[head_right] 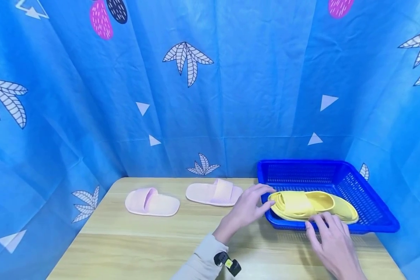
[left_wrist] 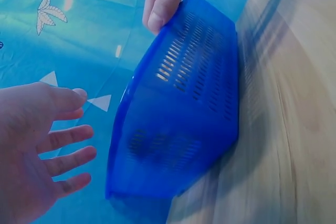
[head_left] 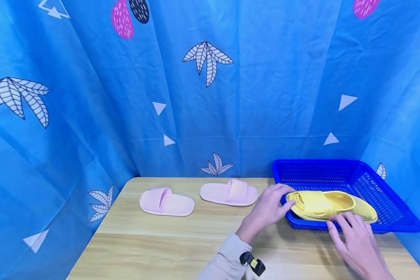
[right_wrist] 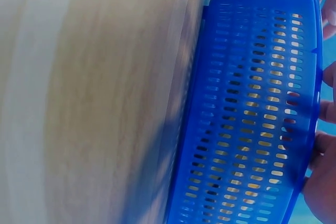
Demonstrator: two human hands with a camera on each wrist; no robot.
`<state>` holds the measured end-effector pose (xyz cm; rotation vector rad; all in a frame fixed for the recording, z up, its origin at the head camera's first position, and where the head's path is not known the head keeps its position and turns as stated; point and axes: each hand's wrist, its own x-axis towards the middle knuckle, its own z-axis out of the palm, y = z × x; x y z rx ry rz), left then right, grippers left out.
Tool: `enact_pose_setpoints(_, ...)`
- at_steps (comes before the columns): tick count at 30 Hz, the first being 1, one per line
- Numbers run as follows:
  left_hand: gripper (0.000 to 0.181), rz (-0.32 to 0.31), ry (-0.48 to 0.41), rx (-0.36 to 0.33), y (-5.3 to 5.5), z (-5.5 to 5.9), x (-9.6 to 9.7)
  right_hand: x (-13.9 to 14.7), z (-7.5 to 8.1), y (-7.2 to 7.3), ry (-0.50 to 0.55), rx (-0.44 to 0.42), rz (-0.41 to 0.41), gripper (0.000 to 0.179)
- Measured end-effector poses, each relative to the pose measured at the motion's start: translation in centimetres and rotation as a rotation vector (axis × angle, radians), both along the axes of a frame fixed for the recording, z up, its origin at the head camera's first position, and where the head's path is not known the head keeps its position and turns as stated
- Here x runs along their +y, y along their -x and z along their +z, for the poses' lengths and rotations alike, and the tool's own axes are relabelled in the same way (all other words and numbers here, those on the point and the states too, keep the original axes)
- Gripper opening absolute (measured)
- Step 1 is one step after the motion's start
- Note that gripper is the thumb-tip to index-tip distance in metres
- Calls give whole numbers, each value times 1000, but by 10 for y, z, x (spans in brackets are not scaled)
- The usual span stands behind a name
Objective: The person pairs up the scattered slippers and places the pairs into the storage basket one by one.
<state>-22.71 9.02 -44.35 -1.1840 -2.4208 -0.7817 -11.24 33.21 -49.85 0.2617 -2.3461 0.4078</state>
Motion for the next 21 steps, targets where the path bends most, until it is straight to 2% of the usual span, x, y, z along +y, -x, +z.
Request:
enact_pose_setpoints(9,31,43,-48,-50,-3,-4,-27,-3,4,2,19,14,20,7)
enact_pose_setpoints(17,33,105,-39,-43,-4,-8,-54,-12,10,6,69,-2,42,9)
enact_pose_setpoints(21,34,112,-65,-39,-6,-10,-69,-19,16,10,65,10,66,16)
